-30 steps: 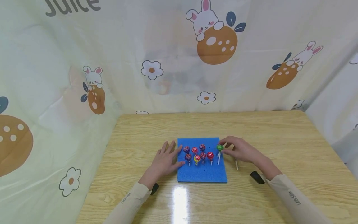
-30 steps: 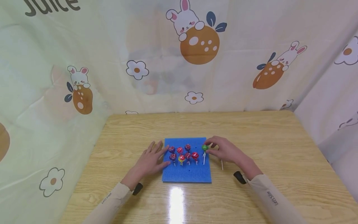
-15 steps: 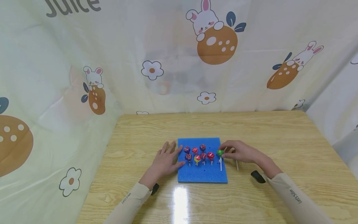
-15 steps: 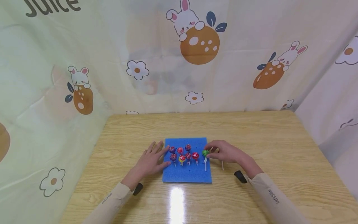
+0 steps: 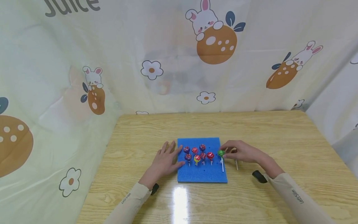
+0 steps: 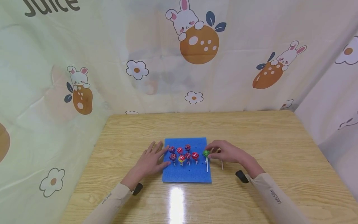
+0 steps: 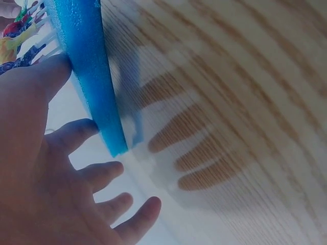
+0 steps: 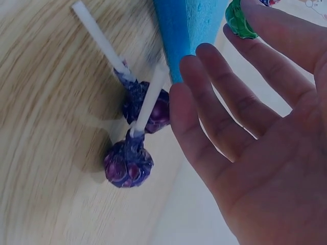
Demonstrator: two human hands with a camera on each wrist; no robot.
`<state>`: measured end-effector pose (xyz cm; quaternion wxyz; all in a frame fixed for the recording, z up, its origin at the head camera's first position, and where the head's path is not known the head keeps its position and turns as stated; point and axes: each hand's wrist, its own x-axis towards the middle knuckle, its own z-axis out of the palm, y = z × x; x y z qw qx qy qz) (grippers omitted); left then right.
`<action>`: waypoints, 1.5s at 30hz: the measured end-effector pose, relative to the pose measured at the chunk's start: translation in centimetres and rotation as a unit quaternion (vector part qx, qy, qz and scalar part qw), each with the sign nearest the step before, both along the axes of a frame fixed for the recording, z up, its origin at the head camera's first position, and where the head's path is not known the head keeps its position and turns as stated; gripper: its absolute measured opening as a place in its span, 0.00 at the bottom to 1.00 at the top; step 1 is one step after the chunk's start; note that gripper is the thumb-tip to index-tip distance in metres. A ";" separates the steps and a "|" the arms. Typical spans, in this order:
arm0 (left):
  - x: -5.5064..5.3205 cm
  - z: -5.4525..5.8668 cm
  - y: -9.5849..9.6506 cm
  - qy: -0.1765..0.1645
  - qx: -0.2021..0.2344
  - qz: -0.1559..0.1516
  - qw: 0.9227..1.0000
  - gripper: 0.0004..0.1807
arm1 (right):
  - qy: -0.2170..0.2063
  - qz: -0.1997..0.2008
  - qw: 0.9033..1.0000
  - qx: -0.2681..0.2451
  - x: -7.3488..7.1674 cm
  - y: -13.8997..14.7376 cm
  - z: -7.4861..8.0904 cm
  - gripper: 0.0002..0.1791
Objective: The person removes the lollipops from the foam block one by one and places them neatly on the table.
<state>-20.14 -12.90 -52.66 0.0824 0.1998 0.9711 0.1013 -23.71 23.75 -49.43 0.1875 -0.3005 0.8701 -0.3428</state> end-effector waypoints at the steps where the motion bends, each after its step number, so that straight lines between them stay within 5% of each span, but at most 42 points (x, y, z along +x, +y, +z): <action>1: 0.0 0.0 0.0 -0.001 0.000 0.000 1.000 0.41 | 0.001 0.000 1.000 0.002 0.0 0.1 0.0 0.19; 35: -0.6 -0.2 -0.5 0.010 0.011 -0.005 1.000 0.41 | 0.024 -0.056 0.998 0.033 -0.6 5.3 2.5 0.20; 45: -0.5 -0.2 -0.5 -0.004 0.004 -0.003 1.000 0.41 | -0.005 -0.049 0.998 0.050 -0.6 7.4 2.1 0.22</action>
